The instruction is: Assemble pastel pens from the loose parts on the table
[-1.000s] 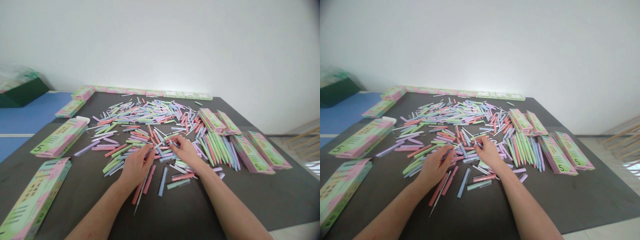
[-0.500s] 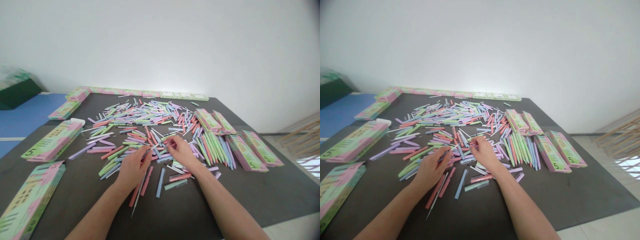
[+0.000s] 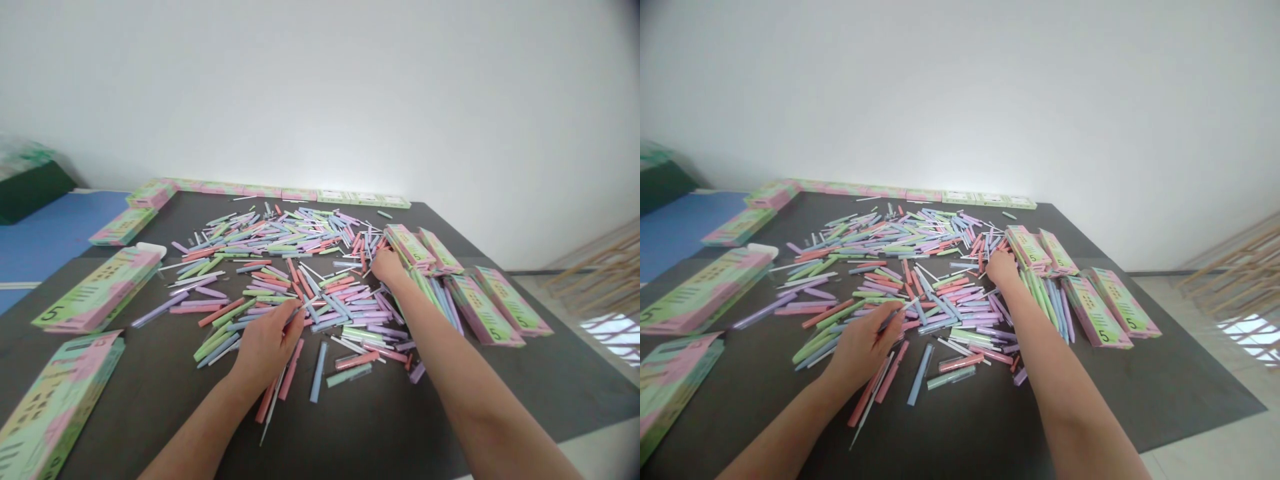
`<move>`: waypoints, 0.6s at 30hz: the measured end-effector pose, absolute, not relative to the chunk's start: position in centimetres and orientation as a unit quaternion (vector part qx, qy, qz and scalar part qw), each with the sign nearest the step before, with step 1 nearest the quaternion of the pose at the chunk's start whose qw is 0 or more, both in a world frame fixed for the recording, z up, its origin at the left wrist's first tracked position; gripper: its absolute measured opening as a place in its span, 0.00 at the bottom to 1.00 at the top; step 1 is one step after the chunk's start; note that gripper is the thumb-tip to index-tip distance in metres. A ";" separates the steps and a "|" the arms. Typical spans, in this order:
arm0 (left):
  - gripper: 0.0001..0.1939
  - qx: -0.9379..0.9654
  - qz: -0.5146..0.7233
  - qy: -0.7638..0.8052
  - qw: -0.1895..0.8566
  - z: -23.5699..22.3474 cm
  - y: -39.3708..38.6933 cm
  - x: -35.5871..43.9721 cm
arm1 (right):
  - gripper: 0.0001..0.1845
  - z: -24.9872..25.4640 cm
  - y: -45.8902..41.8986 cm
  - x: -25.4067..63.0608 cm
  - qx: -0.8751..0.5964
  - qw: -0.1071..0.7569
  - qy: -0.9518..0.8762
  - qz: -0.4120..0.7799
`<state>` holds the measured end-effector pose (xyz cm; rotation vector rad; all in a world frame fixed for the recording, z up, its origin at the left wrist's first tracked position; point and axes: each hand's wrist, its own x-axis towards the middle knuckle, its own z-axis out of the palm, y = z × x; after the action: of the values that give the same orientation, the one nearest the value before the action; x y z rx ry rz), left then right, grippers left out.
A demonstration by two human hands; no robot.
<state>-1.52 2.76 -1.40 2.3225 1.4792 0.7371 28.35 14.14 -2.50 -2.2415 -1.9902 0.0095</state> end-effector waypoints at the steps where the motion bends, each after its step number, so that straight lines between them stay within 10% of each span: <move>1: 0.14 0.806 0.255 0.513 0.150 -1.4 2.7 -1.5 | 0.15 -2.8 14.3 28.4 -0.749 0.067 -0.659 -0.002; 18: 0.15 0.795 0.266 0.523 0.157 -1.5 2.9 -1.7 | 0.23 -2.9 12.6 25.8 -0.716 0.279 -0.632 0.104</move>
<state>-1.65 2.91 -1.54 2.2735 1.4952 0.7603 25.84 12.60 -2.92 -1.9195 -1.6941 0.2800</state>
